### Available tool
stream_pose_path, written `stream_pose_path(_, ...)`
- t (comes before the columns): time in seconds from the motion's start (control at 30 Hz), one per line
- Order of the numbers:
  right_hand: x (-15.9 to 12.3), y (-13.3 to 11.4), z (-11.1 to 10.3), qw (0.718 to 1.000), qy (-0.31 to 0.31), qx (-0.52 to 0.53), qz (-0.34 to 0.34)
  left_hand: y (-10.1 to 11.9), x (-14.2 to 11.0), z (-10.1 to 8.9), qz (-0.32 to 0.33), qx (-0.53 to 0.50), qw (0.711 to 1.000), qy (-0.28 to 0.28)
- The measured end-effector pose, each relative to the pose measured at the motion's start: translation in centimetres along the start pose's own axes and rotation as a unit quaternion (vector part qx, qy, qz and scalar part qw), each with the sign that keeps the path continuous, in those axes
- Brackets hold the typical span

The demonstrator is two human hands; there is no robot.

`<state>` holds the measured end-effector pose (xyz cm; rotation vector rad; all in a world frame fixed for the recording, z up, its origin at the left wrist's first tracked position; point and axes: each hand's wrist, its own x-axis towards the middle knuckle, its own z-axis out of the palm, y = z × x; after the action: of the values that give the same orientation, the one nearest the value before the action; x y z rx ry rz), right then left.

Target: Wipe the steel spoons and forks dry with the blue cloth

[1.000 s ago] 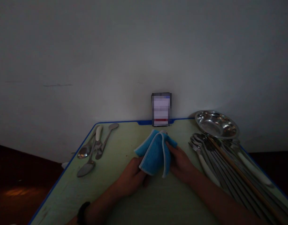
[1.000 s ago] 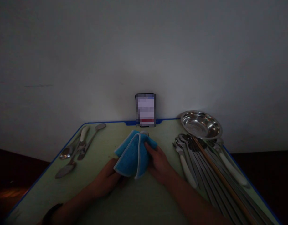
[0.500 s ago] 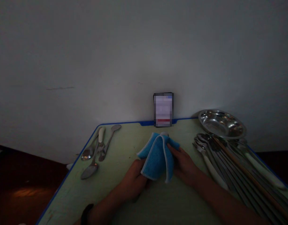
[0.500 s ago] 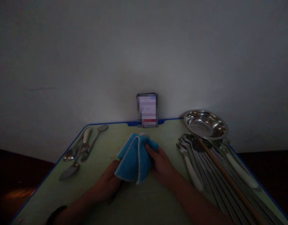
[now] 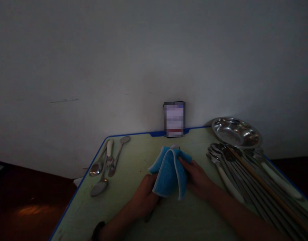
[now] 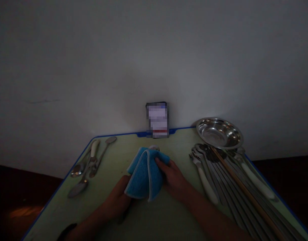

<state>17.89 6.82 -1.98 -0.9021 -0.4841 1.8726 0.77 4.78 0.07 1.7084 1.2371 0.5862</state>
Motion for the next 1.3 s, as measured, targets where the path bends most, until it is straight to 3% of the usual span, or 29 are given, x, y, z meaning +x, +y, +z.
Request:
stream_pose_path(0.13, 0.1, 0.1, -0.2, 1.000, -0.001, -0.002, -0.015, 0.2, 0.1, 0.0, 0.017, 0.010, 0.999, 0.031)
stream_pose_path(0.3, 0.0, 0.0, -0.2, 0.999, -0.033, -0.005, -0.038, 0.2, 0.2, 0.2, 0.034, -0.004, 0.999, -0.007)
stream_pose_path(0.57, 0.3, -0.5, 0.3, 0.997, -0.028, 0.039, -0.062, 0.3, -0.4, 0.4, 0.017, 0.035, 0.999, -0.003)
stream_pose_path(0.77, 0.7, -0.3, 0.0, 0.998, -0.036, 0.040, -0.041, 0.0, -0.5, 0.4, 0.007, 0.035, 0.999, -0.005)
stream_pose_path(1.3, 1.0, 0.0, -0.3, 0.997, -0.053, 0.000, -0.061, -0.4, -0.5, 0.5, 0.012, 0.055, 0.998, 0.023)
